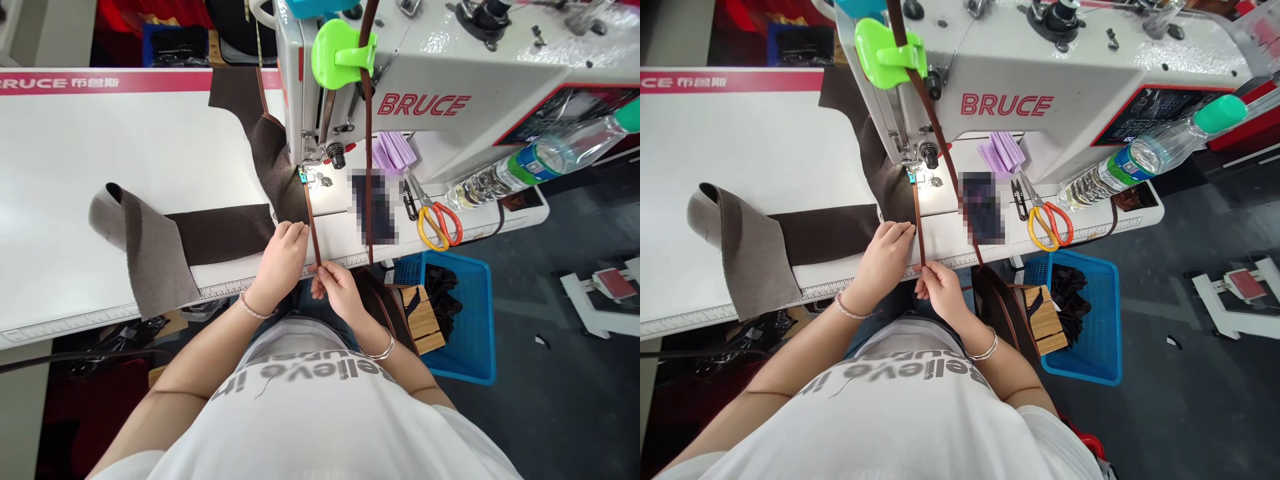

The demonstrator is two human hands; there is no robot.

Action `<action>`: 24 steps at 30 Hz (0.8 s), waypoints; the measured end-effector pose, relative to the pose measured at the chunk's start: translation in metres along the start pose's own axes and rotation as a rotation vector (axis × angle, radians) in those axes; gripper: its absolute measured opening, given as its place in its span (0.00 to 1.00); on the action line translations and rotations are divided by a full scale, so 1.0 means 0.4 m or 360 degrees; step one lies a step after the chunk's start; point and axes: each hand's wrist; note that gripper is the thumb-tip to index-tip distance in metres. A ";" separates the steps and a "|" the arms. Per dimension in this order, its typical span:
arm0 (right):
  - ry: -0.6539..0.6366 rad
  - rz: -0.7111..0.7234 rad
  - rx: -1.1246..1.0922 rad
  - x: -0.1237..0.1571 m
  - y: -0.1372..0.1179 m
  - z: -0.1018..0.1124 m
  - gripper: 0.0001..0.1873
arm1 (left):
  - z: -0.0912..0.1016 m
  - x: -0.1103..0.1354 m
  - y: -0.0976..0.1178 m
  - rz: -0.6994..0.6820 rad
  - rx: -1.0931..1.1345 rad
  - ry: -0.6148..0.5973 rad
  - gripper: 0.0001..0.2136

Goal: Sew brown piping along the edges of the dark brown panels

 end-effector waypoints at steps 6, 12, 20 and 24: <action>-0.0006 -0.0024 -0.0011 -0.002 0.004 0.002 0.20 | -0.007 -0.006 -0.010 0.0011 0.0017 0.0094 0.16; -0.0008 -0.0011 -0.0011 -0.002 0.004 0.001 0.20 | -0.007 -0.008 -0.015 0.0040 0.0041 0.0100 0.15; 0.0009 -0.0017 0.0009 -0.001 0.000 0.001 0.21 | -0.013 -0.017 -0.024 0.0058 0.0074 0.0070 0.18; 0.0006 -0.0013 0.0011 -0.001 0.000 0.001 0.21 | -0.013 -0.027 -0.026 0.0073 0.0098 0.0062 0.18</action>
Point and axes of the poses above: each hand's wrist, its own x-axis away from the middle knuckle, its own z-axis out of the back of the hand, y = z × x, and after that the axes turned 15 degrees about -z, right-handed
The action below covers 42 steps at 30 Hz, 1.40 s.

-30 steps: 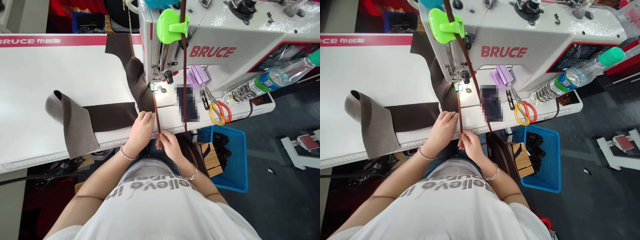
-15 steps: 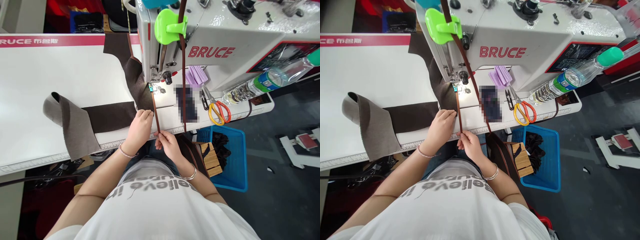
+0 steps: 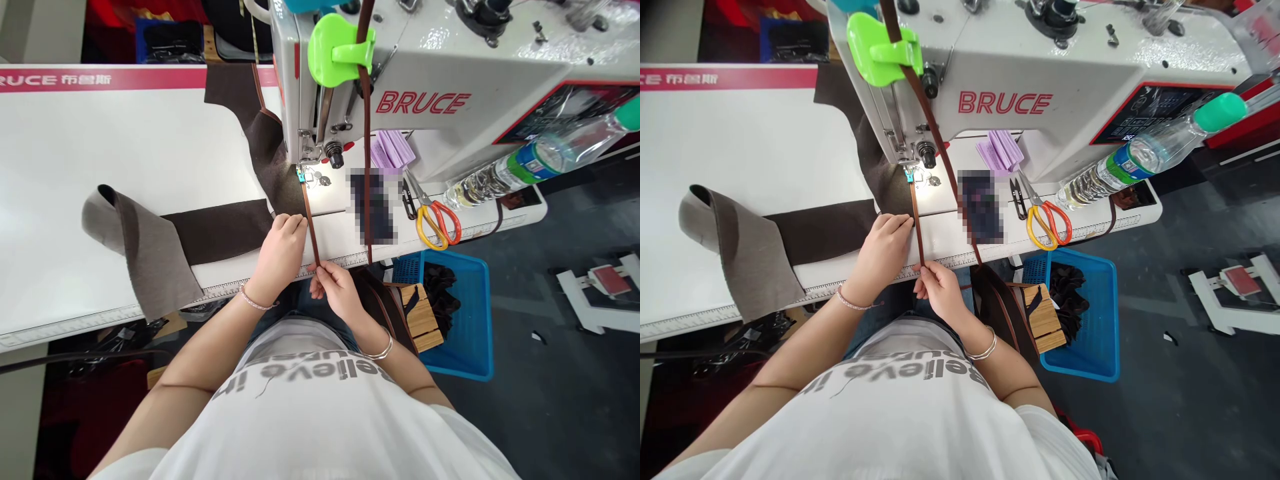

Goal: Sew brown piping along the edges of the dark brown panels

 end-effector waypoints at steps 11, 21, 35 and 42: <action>0.0002 -0.0018 -0.0018 0.000 0.000 -0.001 0.20 | -0.004 -0.017 -0.005 -0.0012 -0.0006 0.0004 0.17; -0.0003 0.0006 -0.0009 0.000 -0.001 -0.002 0.21 | 0.002 -0.024 -0.003 -0.0015 0.0053 -0.0016 0.19; -0.0015 0.0025 -0.0021 0.003 -0.003 -0.004 0.21 | 0.023 -0.024 -0.011 0.0273 0.0204 0.0175 0.19; -0.0019 -0.0010 -0.0052 0.009 -0.012 -0.011 0.21 | 0.048 -0.024 -0.011 0.0523 0.0146 0.0161 0.13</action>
Point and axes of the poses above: each hand's wrist, its own x-axis away from the middle knuckle, its own z-axis out of the back of the hand, y = z × x, and after that the axes turned 15 degrees about -z, right-handed
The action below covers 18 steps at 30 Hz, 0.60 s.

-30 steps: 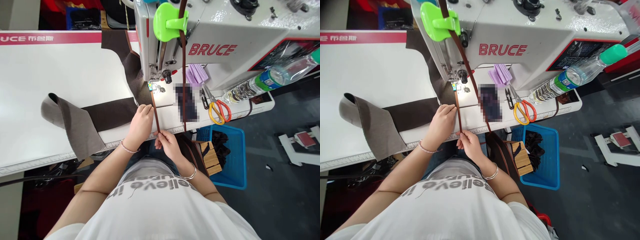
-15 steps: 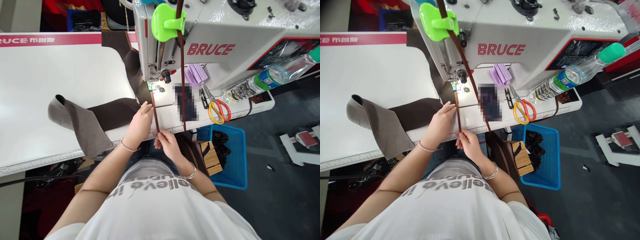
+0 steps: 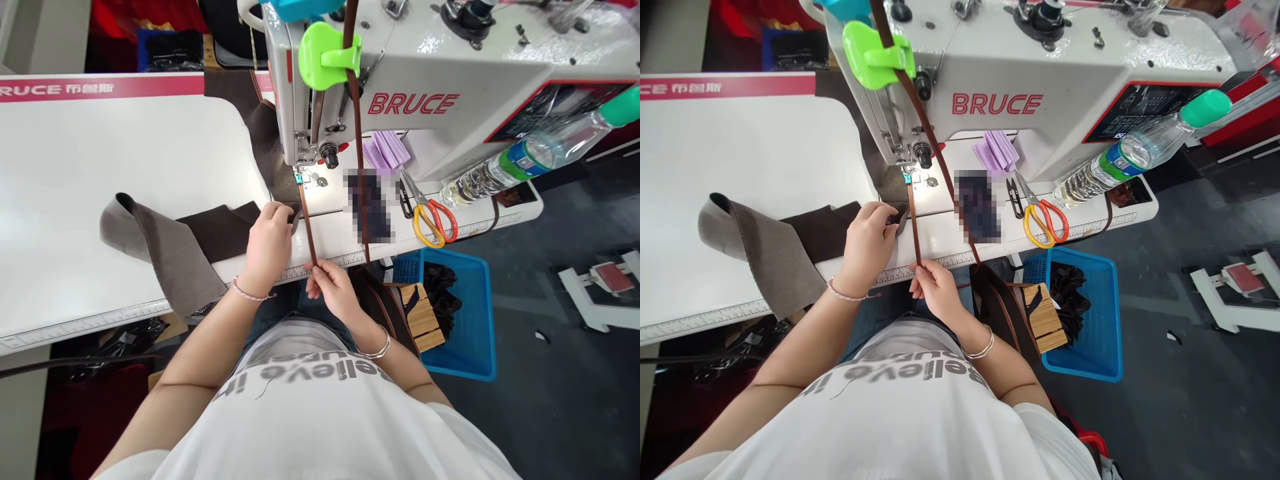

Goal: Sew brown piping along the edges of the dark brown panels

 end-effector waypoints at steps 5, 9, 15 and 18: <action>-0.0010 -0.0002 -0.0001 0.002 0.004 0.002 0.19 | 0.049 0.009 -0.015 0.0229 -0.0306 -0.0289 0.12; -0.0019 -0.0007 0.0006 0.001 0.017 0.005 0.17 | 0.110 0.034 -0.025 0.0318 -0.0498 -0.0626 0.19; -0.0025 -0.0019 0.0050 0.001 0.026 0.006 0.15 | 0.161 0.111 -0.011 0.0160 0.0066 -0.1023 0.20; -0.0062 0.0021 0.0078 0.005 0.025 0.009 0.15 | 0.143 0.155 0.010 0.0003 0.0760 -0.1145 0.22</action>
Point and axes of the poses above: each hand's wrist, its own x-axis away from the middle knuckle, its own z-axis out of the back of the hand, y = z × x, and after that the axes turned 15 degrees about -z, right-handed
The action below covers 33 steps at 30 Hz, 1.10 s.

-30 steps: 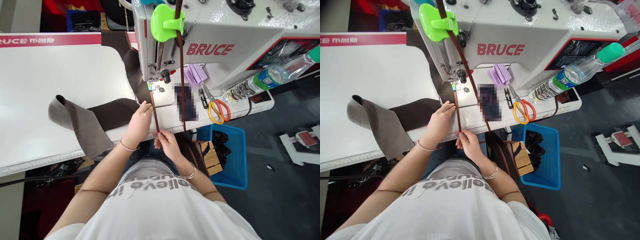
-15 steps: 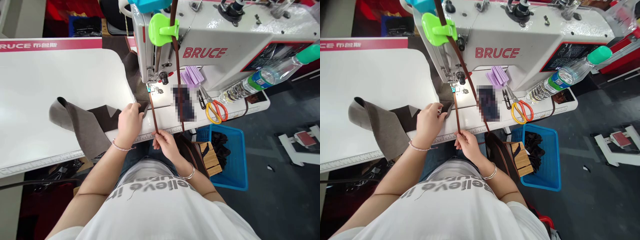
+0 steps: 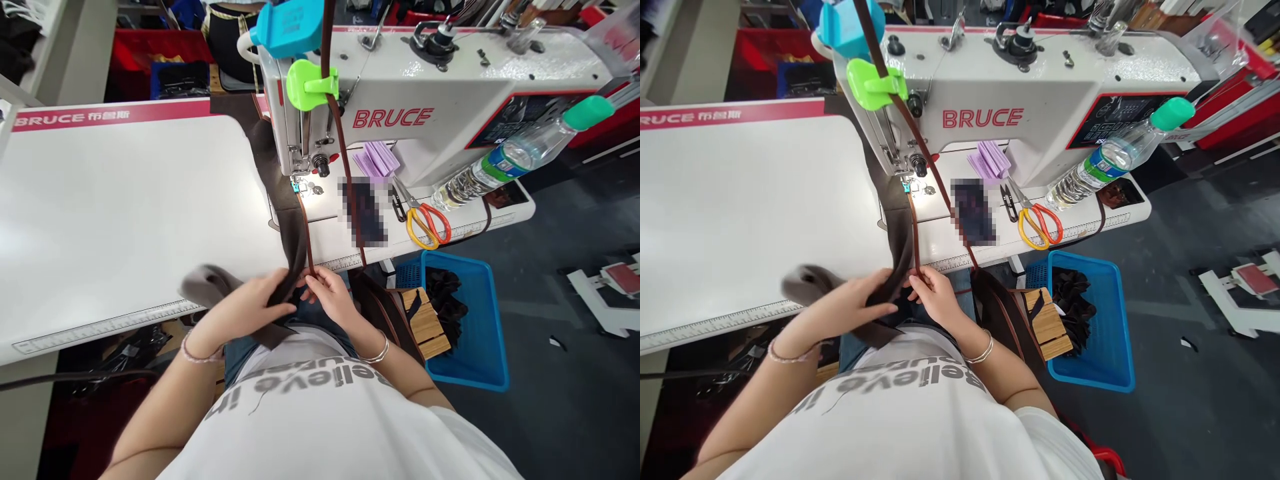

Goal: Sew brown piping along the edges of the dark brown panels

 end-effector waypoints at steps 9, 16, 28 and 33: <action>0.0036 0.0117 0.0006 0.011 0.006 0.005 0.18 | -0.158 0.018 -0.035 -0.0090 0.0438 -0.0544 0.25; 0.0108 0.0143 0.0122 0.004 0.014 -0.012 0.17 | -0.202 0.019 -0.061 0.0218 -0.0095 -0.0156 0.07; 0.0204 0.0172 0.0143 0.007 0.036 -0.039 0.12 | -0.205 0.066 -0.077 0.0428 -0.0534 -0.0054 0.16; 0.0317 0.0148 0.0160 0.013 0.058 -0.035 0.12 | -0.140 0.060 -0.035 0.0091 -0.0212 0.0341 0.11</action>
Point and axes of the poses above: each hand's wrist, its own x-axis away from the middle knuckle, its own z-axis out of the back of the hand, y = z × x, and after that the axes turned 15 degrees about -z, right-handed
